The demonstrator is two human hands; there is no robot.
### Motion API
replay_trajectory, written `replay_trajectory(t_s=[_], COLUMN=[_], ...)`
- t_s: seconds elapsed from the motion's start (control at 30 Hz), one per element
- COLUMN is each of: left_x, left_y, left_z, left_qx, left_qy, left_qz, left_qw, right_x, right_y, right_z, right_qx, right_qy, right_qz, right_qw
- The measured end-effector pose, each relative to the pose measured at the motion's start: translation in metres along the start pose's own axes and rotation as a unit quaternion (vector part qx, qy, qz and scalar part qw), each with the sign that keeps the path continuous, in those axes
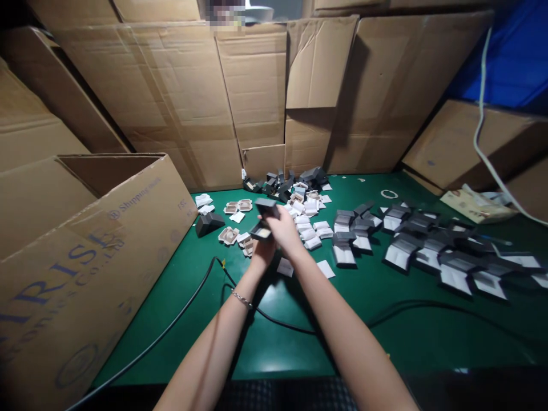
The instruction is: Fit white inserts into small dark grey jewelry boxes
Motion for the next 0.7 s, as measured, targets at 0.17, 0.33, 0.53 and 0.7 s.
replay_trajectory(t_s=[0.17,0.33,0.53,0.7], left_x=[0.008,0.007,0.013,0.023], left_y=[0.005,0.013,0.009,0.004], left_z=[0.006,0.008,0.003,-0.009], left_qx=[-0.062,-0.066,-0.005,0.067], left_qy=[0.199,0.249,0.263,0.307], left_qz=[-0.138,-0.198,-0.216,-0.165], left_qw=[0.968,0.946,0.94,0.935], right_x=[0.027,0.049,0.049,0.038], right_y=[0.006,0.01,0.011,0.014], right_z=[-0.052,-0.045,-0.049,-0.074], right_qx=[0.077,-0.009,-0.03,0.041], right_qy=[-0.002,0.12,0.076,0.278], right_qz=[0.081,0.097,0.085,0.027], right_qw=[0.994,0.988,0.993,0.959])
Point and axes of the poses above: each hand's wrist, its own y-axis away from the middle knuckle, its own z-axis out of the palm, x = y × z, the point moved 1 cm from there along -y, towards the middle knuckle, and after that the axes turned 2 degrees about y, right-handed, at the moved point
